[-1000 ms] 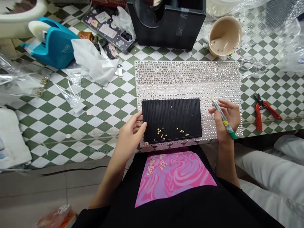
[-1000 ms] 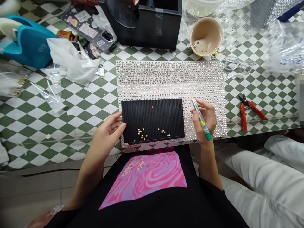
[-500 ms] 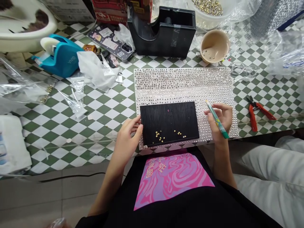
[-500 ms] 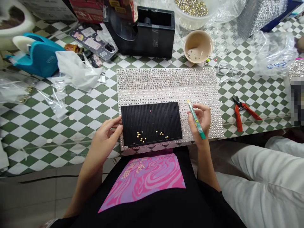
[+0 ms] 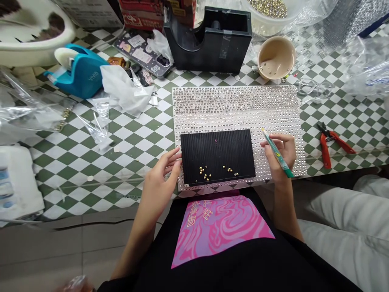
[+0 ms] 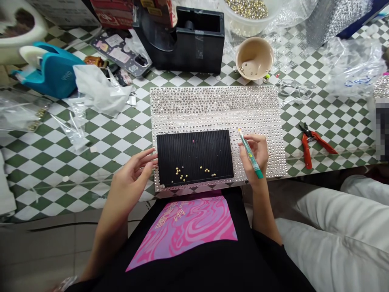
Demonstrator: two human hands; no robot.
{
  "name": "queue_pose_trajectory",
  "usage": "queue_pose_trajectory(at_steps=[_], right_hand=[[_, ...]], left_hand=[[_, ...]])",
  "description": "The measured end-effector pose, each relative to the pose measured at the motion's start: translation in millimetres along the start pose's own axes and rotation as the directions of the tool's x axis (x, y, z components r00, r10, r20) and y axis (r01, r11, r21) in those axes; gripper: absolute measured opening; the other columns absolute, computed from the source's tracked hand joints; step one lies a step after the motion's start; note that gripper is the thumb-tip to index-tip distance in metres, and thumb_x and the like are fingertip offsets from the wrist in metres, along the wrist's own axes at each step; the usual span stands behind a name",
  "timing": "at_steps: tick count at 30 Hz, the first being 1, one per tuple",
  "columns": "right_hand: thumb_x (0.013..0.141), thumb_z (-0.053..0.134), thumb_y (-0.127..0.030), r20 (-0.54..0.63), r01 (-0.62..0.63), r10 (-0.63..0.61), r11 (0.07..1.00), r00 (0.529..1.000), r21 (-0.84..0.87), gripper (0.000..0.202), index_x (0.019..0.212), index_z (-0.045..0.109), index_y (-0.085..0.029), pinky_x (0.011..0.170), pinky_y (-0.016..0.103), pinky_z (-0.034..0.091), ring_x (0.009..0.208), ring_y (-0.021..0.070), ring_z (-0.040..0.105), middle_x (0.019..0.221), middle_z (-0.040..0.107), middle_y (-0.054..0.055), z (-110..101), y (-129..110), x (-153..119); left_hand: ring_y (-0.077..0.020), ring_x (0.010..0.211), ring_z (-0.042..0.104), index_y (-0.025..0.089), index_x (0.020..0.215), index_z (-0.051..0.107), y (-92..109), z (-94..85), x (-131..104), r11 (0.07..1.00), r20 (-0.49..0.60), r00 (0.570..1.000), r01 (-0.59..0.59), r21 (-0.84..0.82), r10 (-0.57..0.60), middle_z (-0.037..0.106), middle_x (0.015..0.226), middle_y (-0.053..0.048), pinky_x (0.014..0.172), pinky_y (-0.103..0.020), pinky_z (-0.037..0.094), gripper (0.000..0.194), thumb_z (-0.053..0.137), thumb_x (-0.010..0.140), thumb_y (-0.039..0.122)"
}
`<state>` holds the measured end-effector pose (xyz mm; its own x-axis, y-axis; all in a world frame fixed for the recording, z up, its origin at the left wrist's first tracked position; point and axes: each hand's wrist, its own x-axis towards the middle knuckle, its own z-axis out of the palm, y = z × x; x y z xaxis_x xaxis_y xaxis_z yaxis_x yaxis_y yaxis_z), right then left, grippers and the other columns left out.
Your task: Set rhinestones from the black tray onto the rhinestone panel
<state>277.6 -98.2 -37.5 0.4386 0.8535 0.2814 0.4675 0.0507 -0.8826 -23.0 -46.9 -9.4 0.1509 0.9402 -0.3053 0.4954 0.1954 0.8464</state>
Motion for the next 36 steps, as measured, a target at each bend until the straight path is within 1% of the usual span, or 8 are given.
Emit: queue_pose_trajectory(at_steps=[4, 8, 11, 13, 16, 21, 28, 36], right_hand=[[0.086, 0.061, -0.028, -0.034, 0.017, -0.018, 1.0, 0.999, -0.025, 0.023, 0.109, 0.061, -0.025, 0.073, 0.034, 0.056, 0.081, 0.0151, 0.066, 0.104, 0.058, 0.003, 1.0, -0.6, -0.4], [0.091, 0.056, -0.032, 0.016, 0.039, -0.038, 0.998, 0.999, -0.057, 0.027, 0.117, 0.062, -0.029, 0.078, 0.039, 0.058, 0.084, 0.0172, 0.067, 0.109, 0.062, 0.004, -0.9, -5.9, -2.2], [0.095, 0.049, -0.033, 0.058, 0.075, -0.07, 0.993, 0.996, -0.093, 0.029, 0.122, 0.061, -0.032, 0.083, 0.043, 0.056, 0.085, 0.0179, 0.067, 0.112, 0.063, 0.004, -4.0, -12.9, -5.2], [0.096, 0.046, -0.031, 0.093, 0.118, -0.108, 0.987, 0.99, -0.113, 0.03, 0.122, 0.061, -0.033, 0.091, 0.046, 0.053, 0.092, 0.0197, 0.066, 0.108, 0.066, 0.003, -5.1, -17.6, -7.7], [0.095, 0.048, -0.026, 0.172, 0.149, -0.137, 0.987, 0.975, -0.059, 0.032, 0.124, 0.059, -0.031, 0.091, 0.044, 0.054, 0.101, 0.0207, 0.063, 0.11, 0.065, 0.005, -3.0, -22.4, -12.4], [0.091, 0.054, -0.019, 0.272, 0.046, -0.089, 0.986, 0.958, 0.161, 0.043, 0.132, 0.05, -0.029, 0.083, 0.039, 0.059, 0.102, 0.0193, 0.065, 0.127, 0.054, 0.008, 9.6, -22.6, -21.7], [0.091, 0.054, -0.016, 0.32, 0.041, -0.092, 0.986, 0.943, 0.164, 0.044, 0.133, 0.048, -0.028, 0.084, 0.039, 0.058, 0.103, 0.0195, 0.063, 0.128, 0.052, 0.009, 17.8, -18.6, -25.6], [0.092, 0.052, -0.016, 0.333, 0.034, -0.062, 0.995, 0.941, 0.09, 0.041, 0.131, 0.048, -0.027, 0.081, 0.038, 0.058, 0.1, 0.0183, 0.063, 0.125, 0.052, 0.009, 16.3, -19.9, -22.2]], left_hand=[[-0.0213, 0.11, 0.068, 0.025, 0.13, 0.057, 3.3, 0.2, -3.4, 1.0, 0.006, 1.0, 0.012, 0.005, -0.012, 0.068, 0.123, -0.008, 0.104, -0.042, 0.053, 0.04, 0.054, 0.093, 0.039], [-0.0211, 0.113, 0.067, 0.026, 0.13, 0.056, 8.1, -0.2, -6.6, 1.0, 0.019, 1.0, 0.003, 0.03, -0.004, 0.067, 0.125, -0.007, 0.106, -0.041, 0.052, 0.038, 0.053, 0.094, 0.039], [-0.0201, 0.112, 0.066, 0.026, 0.131, 0.054, 9.9, -1.5, -7.8, 0.991, 0.006, 0.999, -0.055, 0.119, 0.054, 0.064, 0.129, -0.006, 0.106, -0.041, 0.052, 0.038, 0.052, 0.095, 0.035], [-0.0202, 0.113, 0.064, 0.026, 0.133, 0.052, 9.7, -2.3, -6.8, 0.968, 0.034, 0.99, -0.144, 0.205, 0.14, 0.062, 0.13, -0.006, 0.104, -0.041, 0.052, 0.038, 0.052, 0.095, 0.032], [-0.0224, 0.123, 0.057, 0.025, 0.127, 0.055, 8.2, -1.8, -2.8, 0.883, 0.159, 0.94, -0.338, 0.325, 0.301, 0.059, 0.132, -0.007, 0.107, -0.044, 0.048, 0.033, 0.055, 0.094, 0.028], [-0.0276, 0.131, 0.05, 0.023, 0.104, 0.065, 4.7, 2.4, 4.5, 0.678, 0.306, 0.831, -0.556, 0.481, 0.464, 0.057, 0.134, -0.008, 0.108, -0.049, 0.045, 0.014, 0.056, 0.093, 0.021], [-0.0291, 0.123, 0.055, 0.022, 0.095, 0.068, 1.4, 8.5, 10.7, 0.578, 0.319, 0.763, -0.638, 0.509, 0.561, 0.063, 0.124, -0.008, 0.099, -0.049, 0.05, 0.011, 0.058, 0.092, 0.018], [-0.0279, 0.114, 0.059, 0.02, 0.091, 0.068, 1.7, 11.1, 14.2, 0.576, 0.33, 0.755, -0.649, 0.498, 0.566, 0.065, 0.116, -0.008, 0.092, -0.047, 0.052, 0.009, 0.059, 0.091, 0.018]])
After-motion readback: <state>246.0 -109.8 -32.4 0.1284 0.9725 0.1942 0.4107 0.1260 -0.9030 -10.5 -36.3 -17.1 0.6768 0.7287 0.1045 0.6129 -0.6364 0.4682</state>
